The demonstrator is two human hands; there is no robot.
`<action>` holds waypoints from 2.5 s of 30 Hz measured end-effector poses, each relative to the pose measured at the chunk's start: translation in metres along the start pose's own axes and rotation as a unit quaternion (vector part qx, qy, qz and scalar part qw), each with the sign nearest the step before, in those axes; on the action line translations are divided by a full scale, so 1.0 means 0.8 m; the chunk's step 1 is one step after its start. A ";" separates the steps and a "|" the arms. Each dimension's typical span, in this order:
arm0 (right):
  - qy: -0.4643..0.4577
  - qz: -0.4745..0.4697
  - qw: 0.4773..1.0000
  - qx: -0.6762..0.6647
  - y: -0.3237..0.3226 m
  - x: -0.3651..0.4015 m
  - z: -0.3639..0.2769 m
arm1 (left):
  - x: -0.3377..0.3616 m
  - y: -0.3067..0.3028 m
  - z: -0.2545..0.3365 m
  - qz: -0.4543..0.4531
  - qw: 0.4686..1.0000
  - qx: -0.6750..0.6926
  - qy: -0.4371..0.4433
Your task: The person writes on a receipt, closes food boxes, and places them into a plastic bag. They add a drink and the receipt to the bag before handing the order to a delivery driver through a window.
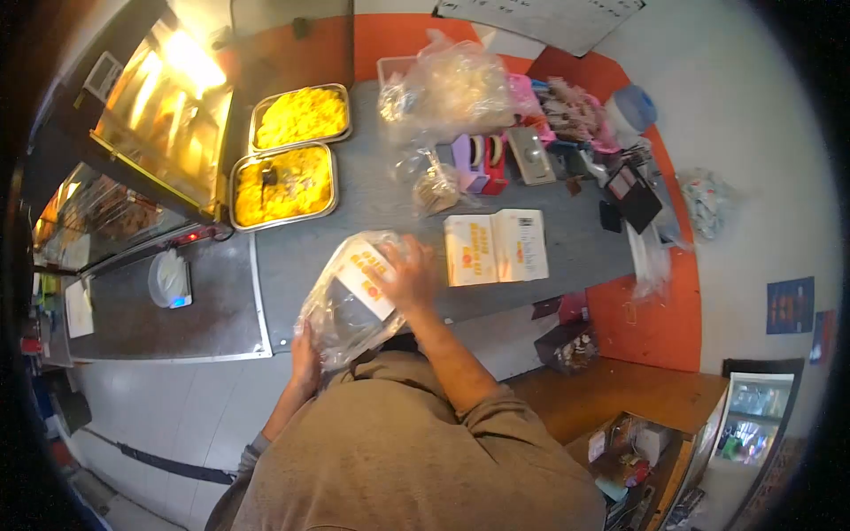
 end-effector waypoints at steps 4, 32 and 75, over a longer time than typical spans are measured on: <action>0.252 0.131 0.901 0.328 -0.127 0.007 0.251 | -0.016 -0.002 0.027 -0.051 0.996 -0.011 0.077; 0.065 -0.181 0.981 0.010 0.002 0.031 -0.060 | -0.038 -0.011 0.064 0.027 0.981 -0.012 0.191; -0.097 -0.233 0.966 0.060 0.063 0.066 -0.189 | 0.015 -0.012 0.055 0.039 0.979 0.021 0.201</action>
Point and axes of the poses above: each hand's wrist, its own x-axis away from the middle knuckle, its own y-axis out of the palm, z = x × y, the point moved 10 cm from there along -x, towards the middle knuckle, and after that the axes turned 11 degrees about z, right-handed, at the moved point
